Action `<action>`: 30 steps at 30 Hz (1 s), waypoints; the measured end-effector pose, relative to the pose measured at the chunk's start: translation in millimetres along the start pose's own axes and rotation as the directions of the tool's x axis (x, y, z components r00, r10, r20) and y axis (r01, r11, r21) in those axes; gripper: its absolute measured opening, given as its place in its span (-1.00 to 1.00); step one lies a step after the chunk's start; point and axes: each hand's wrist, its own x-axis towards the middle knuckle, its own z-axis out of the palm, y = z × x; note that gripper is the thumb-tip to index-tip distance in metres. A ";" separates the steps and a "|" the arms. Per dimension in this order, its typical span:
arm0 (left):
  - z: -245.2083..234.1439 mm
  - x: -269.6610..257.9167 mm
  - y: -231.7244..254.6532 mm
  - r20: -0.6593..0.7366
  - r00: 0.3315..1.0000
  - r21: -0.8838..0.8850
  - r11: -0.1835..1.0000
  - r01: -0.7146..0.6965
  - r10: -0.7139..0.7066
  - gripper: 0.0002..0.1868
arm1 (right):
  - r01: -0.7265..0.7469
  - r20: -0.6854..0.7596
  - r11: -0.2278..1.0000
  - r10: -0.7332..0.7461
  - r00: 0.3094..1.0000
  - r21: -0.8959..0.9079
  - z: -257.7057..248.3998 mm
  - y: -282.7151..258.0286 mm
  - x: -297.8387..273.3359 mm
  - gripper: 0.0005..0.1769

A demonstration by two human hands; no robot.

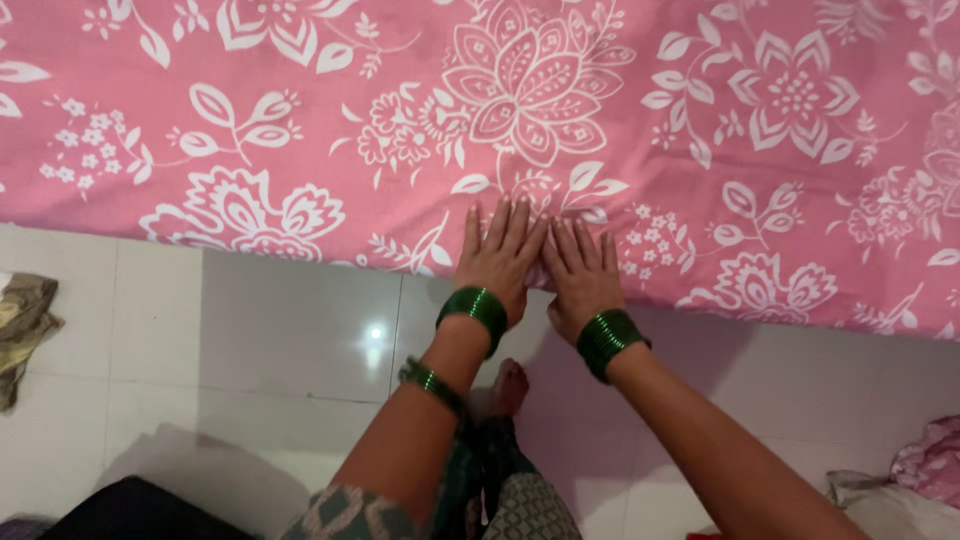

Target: The person makes a bed by smoothing a pink floral bedsheet across the mattress and then tucking the edges of the sheet under the mattress along the side.

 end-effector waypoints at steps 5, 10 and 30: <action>30.7 12.1 -15.5 -0.026 0.992 0.102 0.988 -0.117 0.120 -0.15 | 0.087 -0.165 0.994 -0.098 0.982 -0.071 30.1 25.0 8.0 -0.23; 54.1 15.1 -18.7 -0.063 0.993 0.085 0.992 -0.097 0.102 -0.20 | 0.040 -0.146 0.965 -0.080 0.986 -0.260 39.1 31.8 12.3 -0.20; 45.2 -17.7 -80.6 0.008 1.000 0.206 0.978 0.025 -0.027 -0.17 | 0.121 -0.139 0.988 -0.133 0.981 -0.095 42.1 -58.7 52.6 -0.04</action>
